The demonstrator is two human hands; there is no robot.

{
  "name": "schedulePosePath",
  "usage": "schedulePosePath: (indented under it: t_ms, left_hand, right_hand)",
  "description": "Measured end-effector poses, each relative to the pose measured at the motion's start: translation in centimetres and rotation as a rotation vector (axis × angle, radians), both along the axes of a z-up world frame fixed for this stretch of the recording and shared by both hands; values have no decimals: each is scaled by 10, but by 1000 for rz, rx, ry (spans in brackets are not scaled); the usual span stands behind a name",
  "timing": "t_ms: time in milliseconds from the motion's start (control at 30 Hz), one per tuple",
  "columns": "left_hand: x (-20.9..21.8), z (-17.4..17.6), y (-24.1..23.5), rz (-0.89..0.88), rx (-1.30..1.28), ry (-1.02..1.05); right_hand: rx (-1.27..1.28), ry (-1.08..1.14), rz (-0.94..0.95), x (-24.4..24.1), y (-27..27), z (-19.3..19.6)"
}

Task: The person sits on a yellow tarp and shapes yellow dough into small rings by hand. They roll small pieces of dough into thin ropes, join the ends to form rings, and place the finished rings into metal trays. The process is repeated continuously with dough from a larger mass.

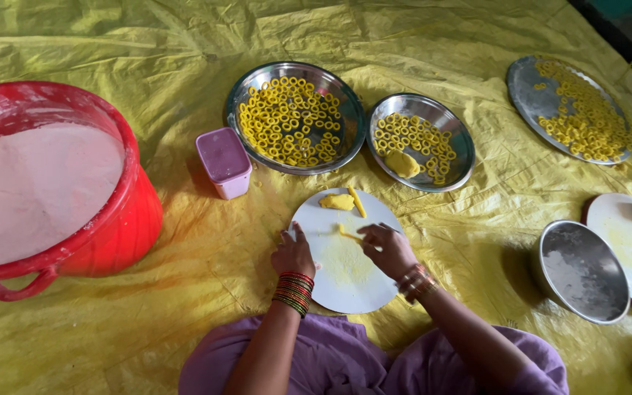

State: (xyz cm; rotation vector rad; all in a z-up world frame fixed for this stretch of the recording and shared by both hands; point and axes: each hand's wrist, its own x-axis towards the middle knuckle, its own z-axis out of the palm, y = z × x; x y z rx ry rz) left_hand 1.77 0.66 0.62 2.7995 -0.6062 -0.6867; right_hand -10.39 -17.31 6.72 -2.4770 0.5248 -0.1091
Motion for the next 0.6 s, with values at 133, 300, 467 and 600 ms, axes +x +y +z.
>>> schedulePosePath:
  t_ms: [133, 300, 467, 600]
  left_hand:
    - [-6, -7, 1, -4, 1, -155]
    - [-21, 31, 15, -28, -97, -158]
    - [-47, 124, 41, 155, -894, -465]
    - [-71, 197, 74, 227, -1358, -371]
  right_hand:
    - [134, 1, -42, -47, -3, 22]
    - [61, -72, -8, -51, 10, -12]
    - [-211, -105, -10, -32, 31, -65]
    - [-293, -38, 15, -33, 28, -92]
